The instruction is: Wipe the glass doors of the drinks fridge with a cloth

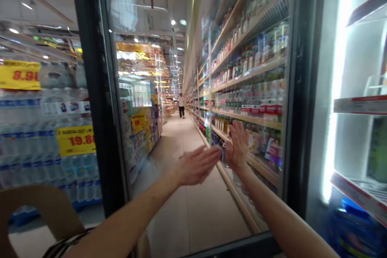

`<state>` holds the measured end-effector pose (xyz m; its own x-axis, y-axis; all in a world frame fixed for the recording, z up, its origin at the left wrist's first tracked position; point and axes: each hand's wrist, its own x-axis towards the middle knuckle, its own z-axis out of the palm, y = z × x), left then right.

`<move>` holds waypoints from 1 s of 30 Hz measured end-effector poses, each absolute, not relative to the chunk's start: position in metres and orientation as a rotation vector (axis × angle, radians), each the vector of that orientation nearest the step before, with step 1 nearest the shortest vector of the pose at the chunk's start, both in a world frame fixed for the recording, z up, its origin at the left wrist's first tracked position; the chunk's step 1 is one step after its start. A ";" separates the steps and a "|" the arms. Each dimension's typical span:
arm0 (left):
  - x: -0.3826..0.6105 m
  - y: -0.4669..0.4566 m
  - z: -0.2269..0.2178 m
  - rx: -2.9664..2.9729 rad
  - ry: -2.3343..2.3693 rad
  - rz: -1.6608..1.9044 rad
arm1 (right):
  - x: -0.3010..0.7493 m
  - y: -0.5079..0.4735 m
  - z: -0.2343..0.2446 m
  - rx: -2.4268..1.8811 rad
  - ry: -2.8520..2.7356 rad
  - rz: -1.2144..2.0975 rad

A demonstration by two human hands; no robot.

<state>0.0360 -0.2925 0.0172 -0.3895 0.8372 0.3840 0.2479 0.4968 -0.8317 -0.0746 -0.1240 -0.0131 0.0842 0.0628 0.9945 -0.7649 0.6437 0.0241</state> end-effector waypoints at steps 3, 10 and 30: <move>0.038 -0.299 0.073 -0.467 -1.809 0.621 | -0.074 -0.125 -0.013 0.667 -1.320 0.720; 0.016 -0.269 0.052 -0.895 -1.864 0.898 | -0.078 -0.124 -0.015 0.723 -1.269 0.782; 0.098 -0.391 0.038 -0.237 -1.752 0.601 | -0.076 -0.124 -0.013 0.711 -1.246 0.751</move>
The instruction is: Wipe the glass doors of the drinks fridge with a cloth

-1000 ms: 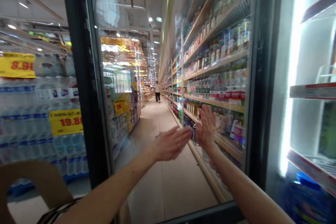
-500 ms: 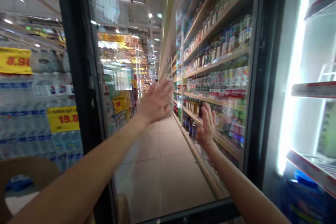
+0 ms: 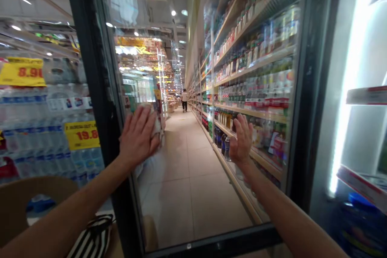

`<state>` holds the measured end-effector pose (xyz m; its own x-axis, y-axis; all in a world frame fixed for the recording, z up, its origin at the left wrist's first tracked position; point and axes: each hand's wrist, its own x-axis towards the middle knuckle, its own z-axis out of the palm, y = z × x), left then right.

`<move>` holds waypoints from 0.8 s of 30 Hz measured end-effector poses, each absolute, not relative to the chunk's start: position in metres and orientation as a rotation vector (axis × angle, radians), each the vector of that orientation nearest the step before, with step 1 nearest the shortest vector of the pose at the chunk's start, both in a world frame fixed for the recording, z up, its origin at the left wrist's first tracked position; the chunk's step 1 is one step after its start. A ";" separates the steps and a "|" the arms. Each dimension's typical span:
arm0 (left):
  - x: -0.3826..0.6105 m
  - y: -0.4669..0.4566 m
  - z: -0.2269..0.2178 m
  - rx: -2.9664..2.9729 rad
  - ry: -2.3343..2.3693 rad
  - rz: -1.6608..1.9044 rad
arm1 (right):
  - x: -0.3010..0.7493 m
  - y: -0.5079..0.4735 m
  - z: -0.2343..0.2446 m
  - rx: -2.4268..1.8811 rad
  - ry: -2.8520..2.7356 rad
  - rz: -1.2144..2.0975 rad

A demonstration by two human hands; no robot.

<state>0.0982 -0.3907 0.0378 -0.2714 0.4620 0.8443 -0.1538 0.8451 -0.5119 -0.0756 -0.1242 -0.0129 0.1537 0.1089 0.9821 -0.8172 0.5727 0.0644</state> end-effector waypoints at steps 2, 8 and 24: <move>0.097 -0.389 0.027 -0.440 -1.823 0.748 | -0.076 -0.124 -0.013 0.714 -1.243 0.749; 0.092 -0.383 0.017 -0.817 -1.920 0.946 | -0.076 -0.124 -0.013 0.717 -1.248 0.738; 0.080 -0.366 0.052 -0.483 -1.825 0.723 | -0.074 -0.123 -0.012 0.726 -1.258 0.730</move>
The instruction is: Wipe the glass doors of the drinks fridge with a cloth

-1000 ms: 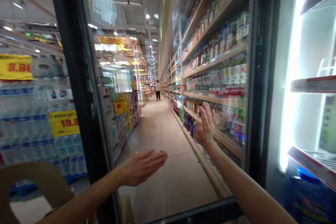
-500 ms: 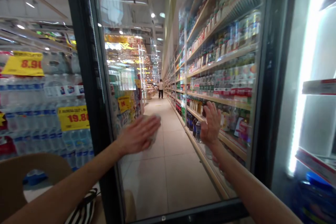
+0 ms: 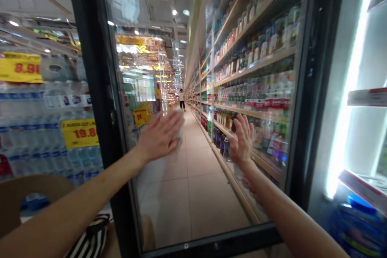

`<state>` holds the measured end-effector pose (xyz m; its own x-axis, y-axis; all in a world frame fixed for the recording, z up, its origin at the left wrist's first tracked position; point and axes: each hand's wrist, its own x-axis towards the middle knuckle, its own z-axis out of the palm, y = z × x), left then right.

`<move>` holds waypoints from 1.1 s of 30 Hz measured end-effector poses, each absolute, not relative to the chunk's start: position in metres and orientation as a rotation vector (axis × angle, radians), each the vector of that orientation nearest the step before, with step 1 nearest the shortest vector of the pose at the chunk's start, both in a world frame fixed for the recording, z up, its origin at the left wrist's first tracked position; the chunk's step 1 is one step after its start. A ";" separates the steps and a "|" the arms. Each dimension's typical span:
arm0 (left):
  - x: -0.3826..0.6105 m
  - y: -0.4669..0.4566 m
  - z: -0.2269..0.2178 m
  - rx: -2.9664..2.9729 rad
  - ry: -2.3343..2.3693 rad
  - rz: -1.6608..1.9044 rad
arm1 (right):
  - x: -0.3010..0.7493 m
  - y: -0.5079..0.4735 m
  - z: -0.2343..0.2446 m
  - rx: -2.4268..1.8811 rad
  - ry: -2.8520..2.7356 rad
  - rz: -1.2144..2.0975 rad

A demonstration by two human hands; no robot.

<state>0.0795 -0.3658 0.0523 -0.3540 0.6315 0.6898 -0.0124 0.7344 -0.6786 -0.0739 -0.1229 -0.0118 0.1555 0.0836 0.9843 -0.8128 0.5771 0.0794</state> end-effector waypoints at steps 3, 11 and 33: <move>0.066 -0.349 0.076 -0.301 -1.777 0.591 | -0.074 -0.123 -0.012 0.721 -1.248 0.740; 0.056 -0.331 0.072 -0.862 -1.897 1.007 | -0.073 -0.121 -0.013 0.748 -1.271 0.766; 0.032 -0.287 0.052 -0.745 -1.826 0.857 | -0.074 -0.121 -0.013 0.767 -1.242 0.780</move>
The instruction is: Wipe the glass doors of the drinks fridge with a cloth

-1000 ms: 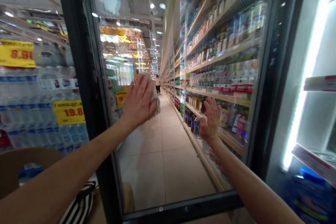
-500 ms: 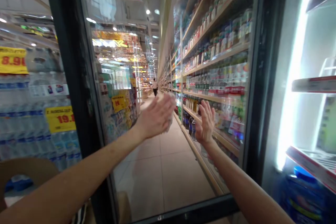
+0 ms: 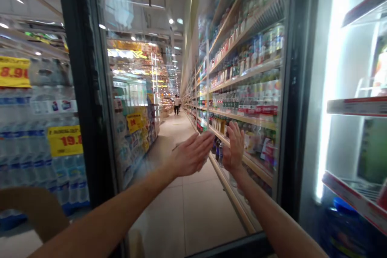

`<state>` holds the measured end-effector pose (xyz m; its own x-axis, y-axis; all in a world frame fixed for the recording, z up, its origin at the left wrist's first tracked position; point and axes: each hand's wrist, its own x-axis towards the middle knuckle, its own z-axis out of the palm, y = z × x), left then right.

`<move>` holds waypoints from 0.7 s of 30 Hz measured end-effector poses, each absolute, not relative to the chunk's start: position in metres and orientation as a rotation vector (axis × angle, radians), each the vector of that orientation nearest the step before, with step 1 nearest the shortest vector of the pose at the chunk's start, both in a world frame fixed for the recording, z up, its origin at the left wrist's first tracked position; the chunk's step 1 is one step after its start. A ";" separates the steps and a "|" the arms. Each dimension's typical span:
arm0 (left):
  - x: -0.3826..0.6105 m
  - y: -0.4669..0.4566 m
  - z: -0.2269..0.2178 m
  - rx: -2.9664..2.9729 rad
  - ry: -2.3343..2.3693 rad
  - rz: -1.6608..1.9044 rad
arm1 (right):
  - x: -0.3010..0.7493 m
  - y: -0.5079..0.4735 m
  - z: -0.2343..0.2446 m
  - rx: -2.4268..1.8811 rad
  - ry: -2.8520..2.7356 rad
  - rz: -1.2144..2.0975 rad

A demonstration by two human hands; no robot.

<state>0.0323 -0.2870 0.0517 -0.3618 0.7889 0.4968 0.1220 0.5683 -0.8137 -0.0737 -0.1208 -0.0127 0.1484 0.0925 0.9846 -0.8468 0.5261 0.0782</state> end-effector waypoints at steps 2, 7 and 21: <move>0.031 -0.288 0.055 -0.804 -1.843 0.885 | -0.074 -0.121 -0.012 0.766 -1.235 0.779; 0.028 -0.282 0.093 -0.378 -1.752 0.625 | -0.074 -0.121 -0.013 0.747 -1.232 0.799; 0.021 -0.272 0.093 -0.400 -1.775 0.648 | -0.075 -0.122 -0.013 0.754 -1.224 0.823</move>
